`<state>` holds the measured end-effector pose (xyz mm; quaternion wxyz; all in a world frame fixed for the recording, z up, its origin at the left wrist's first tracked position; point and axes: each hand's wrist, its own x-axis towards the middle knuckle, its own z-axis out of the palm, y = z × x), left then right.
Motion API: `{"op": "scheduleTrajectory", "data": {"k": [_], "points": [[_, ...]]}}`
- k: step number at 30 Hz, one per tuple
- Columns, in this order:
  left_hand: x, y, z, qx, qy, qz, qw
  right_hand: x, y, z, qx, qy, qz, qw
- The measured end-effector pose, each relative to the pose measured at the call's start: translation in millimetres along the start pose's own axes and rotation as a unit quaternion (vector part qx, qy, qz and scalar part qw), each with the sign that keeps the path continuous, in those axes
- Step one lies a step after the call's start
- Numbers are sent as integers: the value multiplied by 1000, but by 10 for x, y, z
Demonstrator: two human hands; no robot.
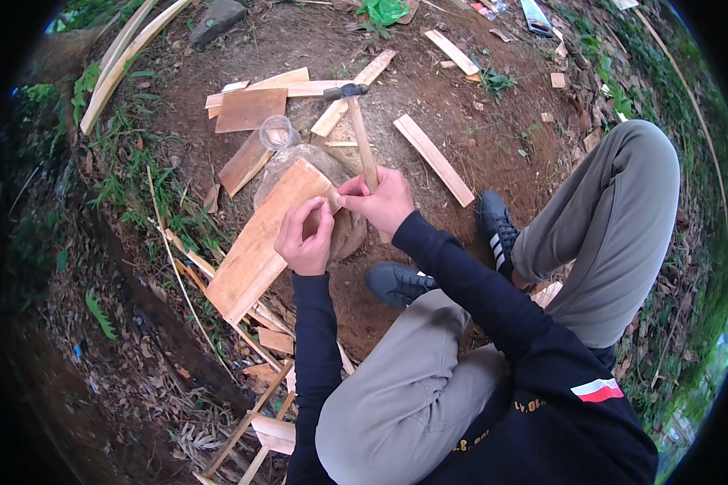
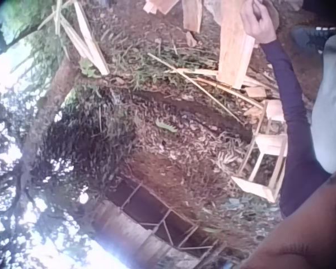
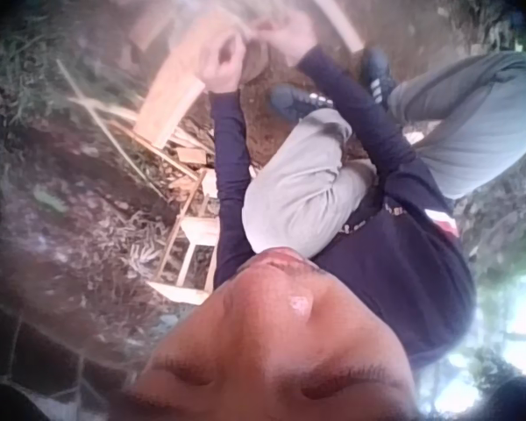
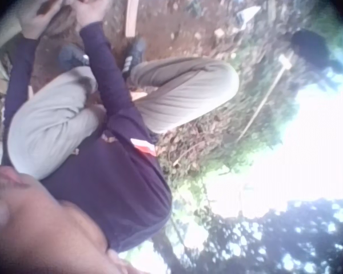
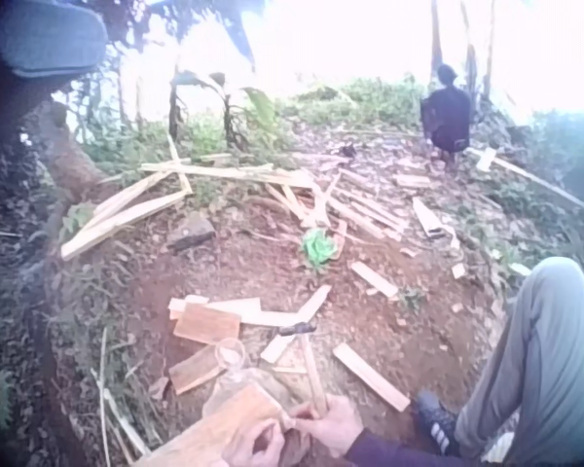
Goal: The person sits on the ground and uses a hammer to drive nails into a wooden plank. They repeatedly pick up nails, position them on the wood, and strike them with the hammer. The person occasionally adjusts the plank's position on a rock used as a work surface.
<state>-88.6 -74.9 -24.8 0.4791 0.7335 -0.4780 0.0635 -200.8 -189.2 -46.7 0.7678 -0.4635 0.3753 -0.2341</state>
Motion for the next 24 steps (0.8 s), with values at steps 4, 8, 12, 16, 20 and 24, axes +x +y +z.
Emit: {"op": "scheduleTrajectory", "data": {"k": [4,8,12,16,20,24], "points": [[-11,-21,21,-3,8,9,1000,7,11,-10,-13,-6,-7,1000],[-7,-1,9,-2,6,7,1000,-4,-19,5,-23,-2,-3,1000],[-4,-16,21,1,10,19,1000,16,11,2,-7,-4,-4,1000],[-5,-13,16,-4,5,16,1000,8,-7,8,-7,-3,-4,1000],[14,-9,8,-8,-7,13,1000,-1,-43,12,-17,-5,1,1000],[81,48,-28,19,-30,9,999,8,-27,-4,-20,-1,-5,1000]]}}
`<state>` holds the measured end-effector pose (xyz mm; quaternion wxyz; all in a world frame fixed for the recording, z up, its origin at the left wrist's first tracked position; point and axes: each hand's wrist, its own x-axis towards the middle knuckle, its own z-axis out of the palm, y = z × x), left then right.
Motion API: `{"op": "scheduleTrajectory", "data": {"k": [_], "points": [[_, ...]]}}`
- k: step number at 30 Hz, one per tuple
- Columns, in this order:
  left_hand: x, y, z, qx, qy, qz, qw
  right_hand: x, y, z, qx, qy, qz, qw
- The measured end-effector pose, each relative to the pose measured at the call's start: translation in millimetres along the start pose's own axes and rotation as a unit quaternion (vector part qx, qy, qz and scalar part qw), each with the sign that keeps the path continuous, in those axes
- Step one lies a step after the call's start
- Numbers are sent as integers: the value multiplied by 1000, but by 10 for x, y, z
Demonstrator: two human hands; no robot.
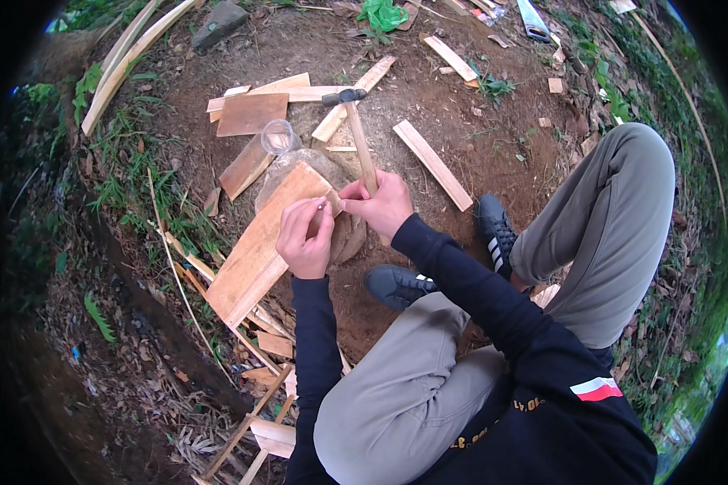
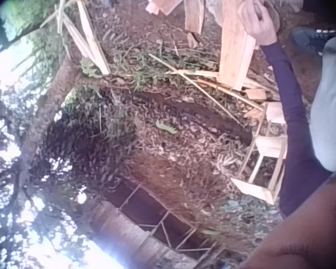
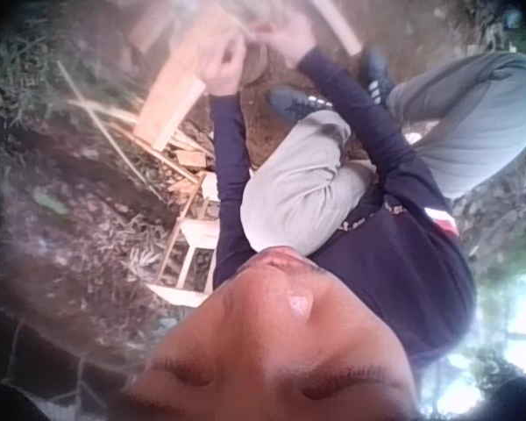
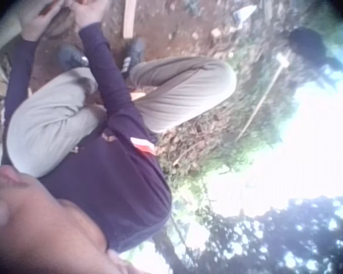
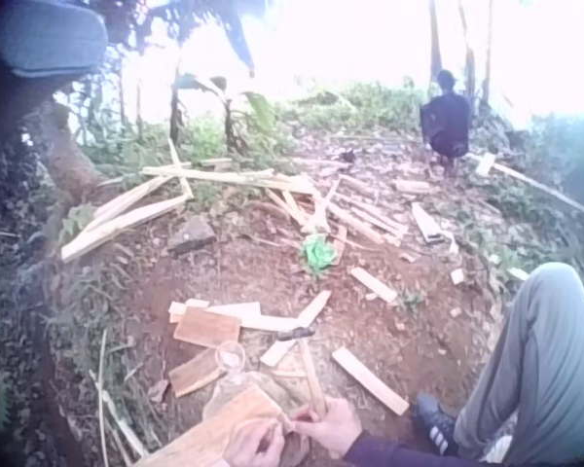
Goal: The person sits on the ground and uses a hammer to drive nails into a wooden plank. They repeatedly pick up nails, position them on the wood, and strike them with the hammer. The person occasionally adjusts the plank's position on a rock used as a work surface.
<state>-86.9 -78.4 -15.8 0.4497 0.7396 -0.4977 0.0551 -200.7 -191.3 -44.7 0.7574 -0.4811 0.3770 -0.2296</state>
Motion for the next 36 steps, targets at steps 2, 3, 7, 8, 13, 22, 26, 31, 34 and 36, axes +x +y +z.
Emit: {"op": "scheduleTrajectory", "data": {"k": [2,3,7,8,13,22,26,31,34,36], "points": [[-32,-4,-11,11,-4,-18,1000,7,23,-3,-14,2,4,1000],[-44,-8,-21,17,-4,-27,999,10,18,5,-22,2,6,1000],[-61,0,-14,12,-8,-32,999,-1,-6,-9,-32,2,-10,999],[-70,1,2,14,-10,-28,999,1,12,-22,-49,7,-18,999],[-91,-57,-3,24,-10,10,1000,-185,-402,-211,-342,26,-121,931],[-108,-96,-1,22,-8,29,999,-778,-1219,-821,-523,-164,-193,814],[-102,-106,-12,8,-3,37,999,-823,-1190,-829,-611,-178,-211,742],[-118,-141,-13,-1,4,46,999,-759,-1165,-738,-651,-175,-230,702],[-99,-140,-17,3,-5,46,999,-725,-1135,-728,-662,-169,-234,691],[-112,-139,-31,0,-7,41,999,-686,-1080,-743,-664,-175,-247,684]]}}
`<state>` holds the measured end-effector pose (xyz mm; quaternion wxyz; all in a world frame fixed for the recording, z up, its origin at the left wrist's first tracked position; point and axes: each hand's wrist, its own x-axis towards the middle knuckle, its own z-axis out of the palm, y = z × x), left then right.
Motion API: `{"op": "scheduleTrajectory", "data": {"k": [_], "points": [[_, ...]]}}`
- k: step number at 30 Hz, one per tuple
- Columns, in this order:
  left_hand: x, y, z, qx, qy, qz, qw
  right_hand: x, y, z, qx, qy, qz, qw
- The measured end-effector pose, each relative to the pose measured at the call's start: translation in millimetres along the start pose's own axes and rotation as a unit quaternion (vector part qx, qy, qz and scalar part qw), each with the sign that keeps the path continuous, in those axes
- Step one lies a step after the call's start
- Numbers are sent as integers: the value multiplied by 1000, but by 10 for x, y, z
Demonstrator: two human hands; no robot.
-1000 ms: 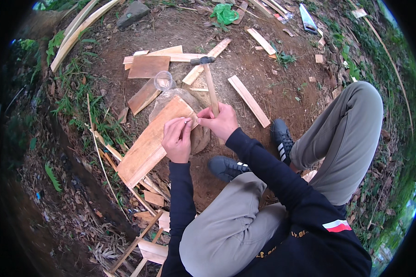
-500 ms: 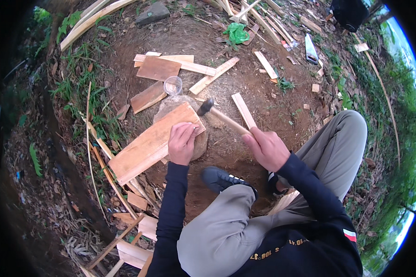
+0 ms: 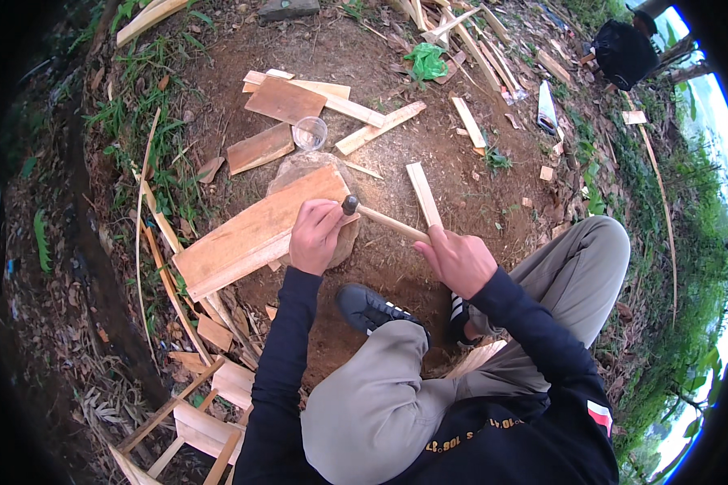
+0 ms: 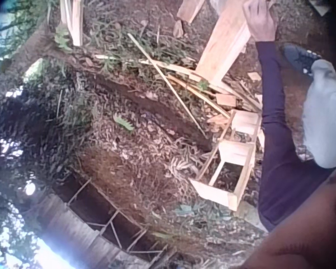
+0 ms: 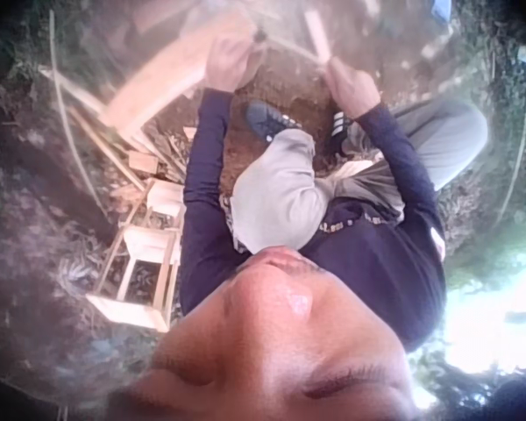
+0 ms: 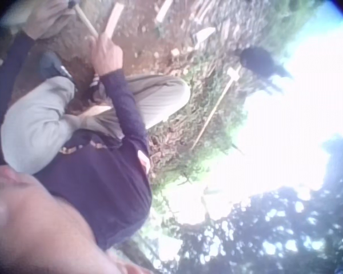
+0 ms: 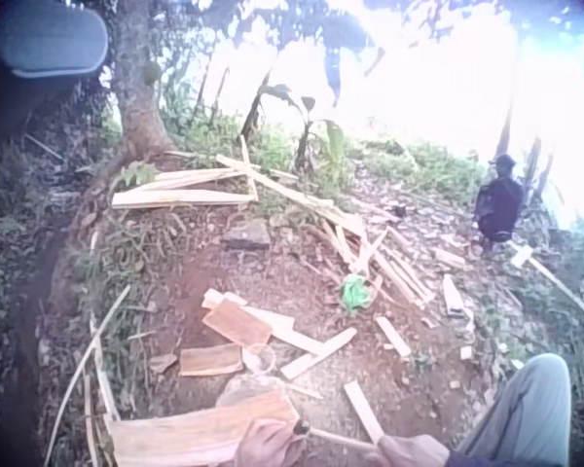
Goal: The person sits on the ground and uses a hammer to drive nails into a wooden plank. They repeatedly pick up nails, position them on the wood, and strike them with the hammer. The person occasionally adjusts the plank's position on a rock used as a work surface.
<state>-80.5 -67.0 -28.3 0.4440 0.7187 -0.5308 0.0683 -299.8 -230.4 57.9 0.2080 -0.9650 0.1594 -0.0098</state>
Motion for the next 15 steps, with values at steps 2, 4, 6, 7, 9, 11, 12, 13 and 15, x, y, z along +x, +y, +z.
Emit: {"op": "scheduleTrajectory", "data": {"k": [2,4,6,7,9,11,12,13,15], "points": [[-1,-7,-1,2,1,2,1000,-1,-13,-61,15,21,-10,1000],[10,13,-6,10,1,9,1000,0,-45,-98,24,26,-13,999],[14,28,-23,9,0,6,1000,16,-62,-116,21,24,-8,999],[27,32,-20,7,0,7,1000,21,-43,-98,5,15,-9,1000],[11,27,-9,-1,1,1,1000,48,-5,-32,-24,-4,-14,1000],[-5,1,5,1,-1,0,1000,35,-30,-82,-7,23,-24,999],[0,-11,14,5,-4,3,1000,20,-49,-99,2,37,-27,999],[-4,-17,19,10,-7,7,1000,23,-49,-75,-7,27,-21,999],[-35,-24,8,17,-1,8,1000,44,-37,-14,-27,10,-10,1000]]}}
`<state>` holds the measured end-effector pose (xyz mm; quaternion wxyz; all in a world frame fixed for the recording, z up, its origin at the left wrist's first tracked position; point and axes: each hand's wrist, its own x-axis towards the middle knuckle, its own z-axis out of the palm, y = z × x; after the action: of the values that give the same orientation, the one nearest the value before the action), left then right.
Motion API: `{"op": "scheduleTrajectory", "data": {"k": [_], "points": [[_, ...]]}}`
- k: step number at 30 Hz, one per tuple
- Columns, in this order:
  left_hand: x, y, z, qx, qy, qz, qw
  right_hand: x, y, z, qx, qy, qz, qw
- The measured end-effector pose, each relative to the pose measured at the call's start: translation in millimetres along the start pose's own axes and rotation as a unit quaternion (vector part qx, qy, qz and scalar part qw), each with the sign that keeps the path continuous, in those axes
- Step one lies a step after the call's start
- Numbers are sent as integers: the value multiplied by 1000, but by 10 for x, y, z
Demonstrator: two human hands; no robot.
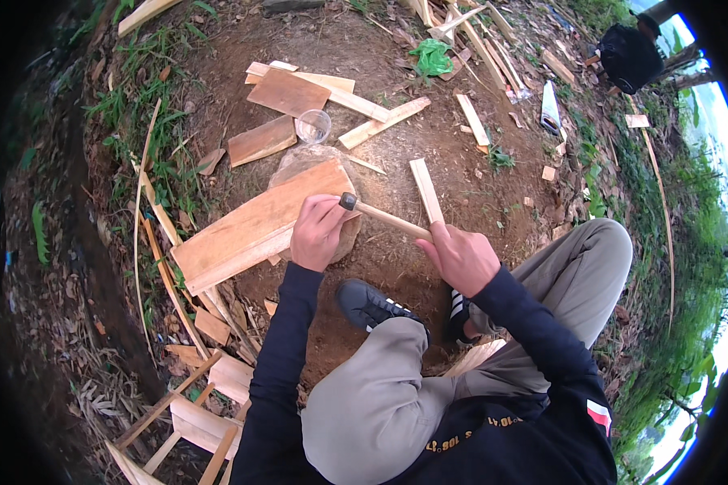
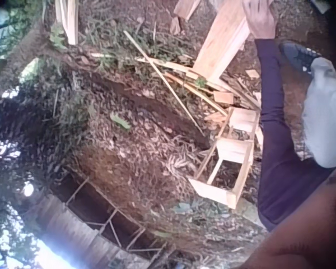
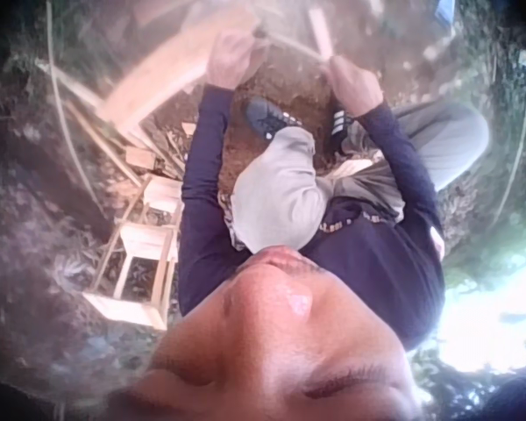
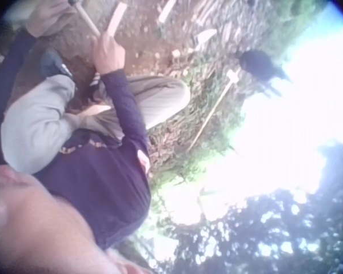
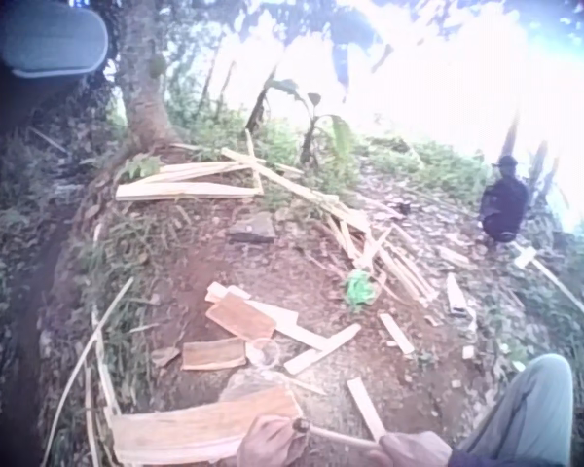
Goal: The person sits on the ground and uses a hammer to drive nails into a wooden plank. They repeatedly pick up nails, position them on the wood, and strike them with the hammer. The person occasionally adjusts the plank's position on a rock used as a work surface.
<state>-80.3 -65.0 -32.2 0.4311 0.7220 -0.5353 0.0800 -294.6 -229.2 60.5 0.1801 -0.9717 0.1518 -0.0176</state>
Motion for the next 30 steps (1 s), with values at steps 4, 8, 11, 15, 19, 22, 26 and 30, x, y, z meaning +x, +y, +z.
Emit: {"op": "scheduleTrajectory", "data": {"k": [4,8,11,15,19,22,26,30], "points": [[-9,19,17,-17,21,-1,1000,-23,15,5,9,16,-16,1000],[14,30,-10,2,2,-7,1000,-24,-30,-60,69,21,-14,997],[21,27,-5,3,5,-7,1000,-15,3,-77,68,5,-11,998],[37,42,-13,-5,9,-8,1000,-15,3,-104,65,13,-12,998],[17,29,-6,-10,9,-13,1000,26,39,-49,29,-8,-22,999],[15,19,-1,1,9,3,1000,16,-14,-117,48,4,-12,999],[6,7,10,-2,5,2,1000,8,53,-53,22,-16,-10,1000],[35,21,-13,6,2,1,1000,21,-26,-157,53,24,-16,998]]}}
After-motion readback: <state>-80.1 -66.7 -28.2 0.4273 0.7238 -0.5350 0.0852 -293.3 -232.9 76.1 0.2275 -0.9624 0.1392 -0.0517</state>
